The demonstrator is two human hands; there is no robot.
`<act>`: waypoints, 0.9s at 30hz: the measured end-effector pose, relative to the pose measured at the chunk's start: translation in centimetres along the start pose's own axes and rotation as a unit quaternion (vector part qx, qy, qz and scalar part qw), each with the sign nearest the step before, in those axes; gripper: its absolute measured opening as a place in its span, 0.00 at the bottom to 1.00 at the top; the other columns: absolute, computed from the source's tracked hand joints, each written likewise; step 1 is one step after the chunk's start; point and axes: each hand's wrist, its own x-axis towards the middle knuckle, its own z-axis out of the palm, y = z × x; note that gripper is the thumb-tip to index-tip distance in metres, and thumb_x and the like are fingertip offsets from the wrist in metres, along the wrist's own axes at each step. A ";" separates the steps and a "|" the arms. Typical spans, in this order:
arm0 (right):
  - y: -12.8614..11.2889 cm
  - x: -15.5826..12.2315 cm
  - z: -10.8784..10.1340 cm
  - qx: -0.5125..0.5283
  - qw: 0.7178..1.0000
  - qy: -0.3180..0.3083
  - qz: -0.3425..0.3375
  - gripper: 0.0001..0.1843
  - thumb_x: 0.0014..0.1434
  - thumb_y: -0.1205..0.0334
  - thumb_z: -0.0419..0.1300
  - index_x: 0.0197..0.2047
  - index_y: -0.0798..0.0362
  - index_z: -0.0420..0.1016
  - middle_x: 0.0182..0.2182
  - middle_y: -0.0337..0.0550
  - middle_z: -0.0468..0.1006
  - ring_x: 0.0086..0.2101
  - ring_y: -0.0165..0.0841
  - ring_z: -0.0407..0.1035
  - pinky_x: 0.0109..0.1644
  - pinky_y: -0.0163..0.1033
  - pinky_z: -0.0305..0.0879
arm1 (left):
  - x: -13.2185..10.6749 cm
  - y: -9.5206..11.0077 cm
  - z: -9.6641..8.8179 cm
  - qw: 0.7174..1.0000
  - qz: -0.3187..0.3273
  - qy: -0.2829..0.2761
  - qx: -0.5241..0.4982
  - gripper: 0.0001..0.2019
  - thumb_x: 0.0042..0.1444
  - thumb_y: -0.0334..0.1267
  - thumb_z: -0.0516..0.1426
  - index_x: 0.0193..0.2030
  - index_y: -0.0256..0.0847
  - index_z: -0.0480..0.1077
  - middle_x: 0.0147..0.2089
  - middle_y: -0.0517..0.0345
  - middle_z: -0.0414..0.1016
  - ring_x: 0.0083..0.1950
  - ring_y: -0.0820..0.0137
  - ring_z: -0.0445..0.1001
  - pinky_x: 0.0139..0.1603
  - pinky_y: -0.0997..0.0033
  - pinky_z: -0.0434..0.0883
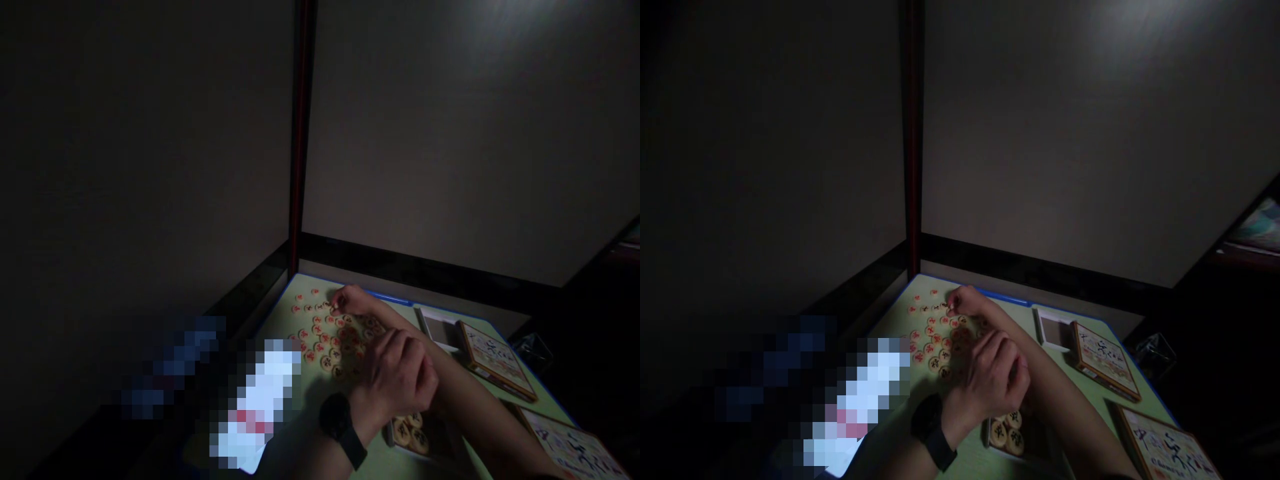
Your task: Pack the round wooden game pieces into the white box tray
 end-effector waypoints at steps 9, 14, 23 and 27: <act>1.2 0.2 -0.7 -0.028 1.000 0.009 -0.007 0.15 0.47 0.74 0.59 0.36 0.54 0.83 0.31 0.39 0.82 0.33 0.31 0.74 0.38 0.30 0.64 | 0.0 0.1 0.1 0.999 0.016 -0.022 0.021 0.05 0.56 0.33 0.50 0.29 0.40 0.64 0.29 0.56 0.68 0.32 0.68 0.69 0.32 0.67 0.71; 0.7 -0.2 0.1 -0.051 0.998 0.016 -0.015 0.17 0.47 0.73 0.59 0.38 0.52 0.83 0.33 0.41 0.83 0.35 0.33 0.75 0.39 0.31 0.64 | -0.1 0.0 0.2 0.999 0.031 -0.018 0.035 0.06 0.56 0.33 0.50 0.29 0.40 0.64 0.28 0.56 0.68 0.32 0.67 0.69 0.31 0.67 0.71; 1.4 0.1 0.1 -0.050 0.998 -0.010 -0.032 0.13 0.46 0.72 0.61 0.35 0.53 0.84 0.32 0.40 0.84 0.34 0.32 0.75 0.38 0.31 0.64 | 0.0 0.2 0.1 0.998 0.047 -0.009 0.038 0.06 0.56 0.34 0.50 0.28 0.40 0.64 0.28 0.56 0.67 0.31 0.68 0.69 0.29 0.68 0.70; 1.3 0.1 -0.2 -0.045 0.998 -0.016 -0.044 0.13 0.46 0.73 0.61 0.34 0.53 0.85 0.30 0.40 0.84 0.33 0.32 0.75 0.37 0.31 0.63 | -0.1 0.4 0.3 0.998 0.053 -0.016 0.043 0.06 0.55 0.34 0.50 0.28 0.40 0.64 0.27 0.57 0.66 0.30 0.68 0.68 0.28 0.69 0.69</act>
